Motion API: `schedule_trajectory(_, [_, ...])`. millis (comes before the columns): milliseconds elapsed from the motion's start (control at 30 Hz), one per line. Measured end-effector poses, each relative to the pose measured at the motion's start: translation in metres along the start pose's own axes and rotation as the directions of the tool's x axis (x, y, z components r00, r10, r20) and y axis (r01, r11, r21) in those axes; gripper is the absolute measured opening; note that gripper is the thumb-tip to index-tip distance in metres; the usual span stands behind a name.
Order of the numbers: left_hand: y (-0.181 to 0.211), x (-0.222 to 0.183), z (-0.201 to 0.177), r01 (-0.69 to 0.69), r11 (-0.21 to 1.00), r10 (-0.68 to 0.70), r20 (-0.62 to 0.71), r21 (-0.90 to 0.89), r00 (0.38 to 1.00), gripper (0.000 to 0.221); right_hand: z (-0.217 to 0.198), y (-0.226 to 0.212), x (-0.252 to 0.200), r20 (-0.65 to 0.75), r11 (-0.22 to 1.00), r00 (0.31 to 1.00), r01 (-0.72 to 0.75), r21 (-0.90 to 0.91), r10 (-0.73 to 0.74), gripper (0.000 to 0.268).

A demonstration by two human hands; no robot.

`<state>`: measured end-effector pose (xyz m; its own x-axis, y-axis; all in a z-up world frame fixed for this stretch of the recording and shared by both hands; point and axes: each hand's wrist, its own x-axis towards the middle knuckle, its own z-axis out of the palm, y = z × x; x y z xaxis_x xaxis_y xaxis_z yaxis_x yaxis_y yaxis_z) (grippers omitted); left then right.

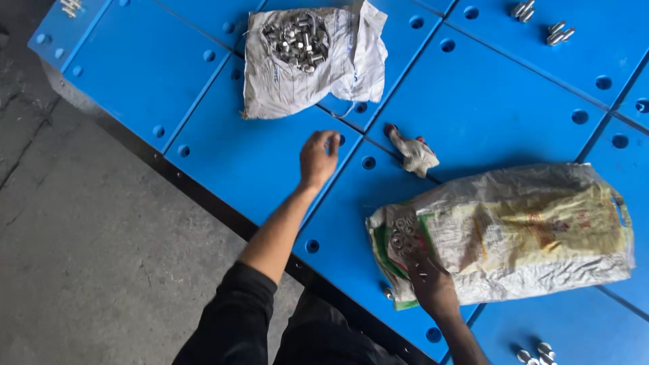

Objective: Sorting and assembling metal bolts, washers, and nuts on a workspace.

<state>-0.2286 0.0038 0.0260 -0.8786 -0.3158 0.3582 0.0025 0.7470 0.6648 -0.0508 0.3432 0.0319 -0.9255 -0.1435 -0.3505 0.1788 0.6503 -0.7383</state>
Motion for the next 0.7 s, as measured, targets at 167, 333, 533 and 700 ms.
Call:
schedule_trajectory(167, [-0.103,0.143,0.023,-0.068,0.983,0.087,-0.106,0.169,0.991,0.018,0.076,0.018,0.062,-0.279,0.744,0.802,0.280,-0.606,-0.529,0.037])
schedule_trajectory(333, [-0.130,0.199,0.042,-0.222,0.946,0.226,0.011,0.238,0.974,0.039,0.075,0.001,0.065,-0.405,0.915,0.911,-0.224,-0.335,0.075,0.028])
schedule_trajectory(533, [-0.149,0.211,0.031,-0.214,0.972,0.207,0.082,0.097,0.975,0.018,0.048,0.015,0.054,-0.425,0.973,0.880,-0.232,0.009,0.213,0.032])
schedule_trajectory(700, [-0.145,0.212,0.016,-0.310,0.950,0.311,0.113,-0.033,0.944,0.024,0.023,-0.004,0.042,-0.406,0.933,0.843,-0.283,0.224,0.354,0.038])
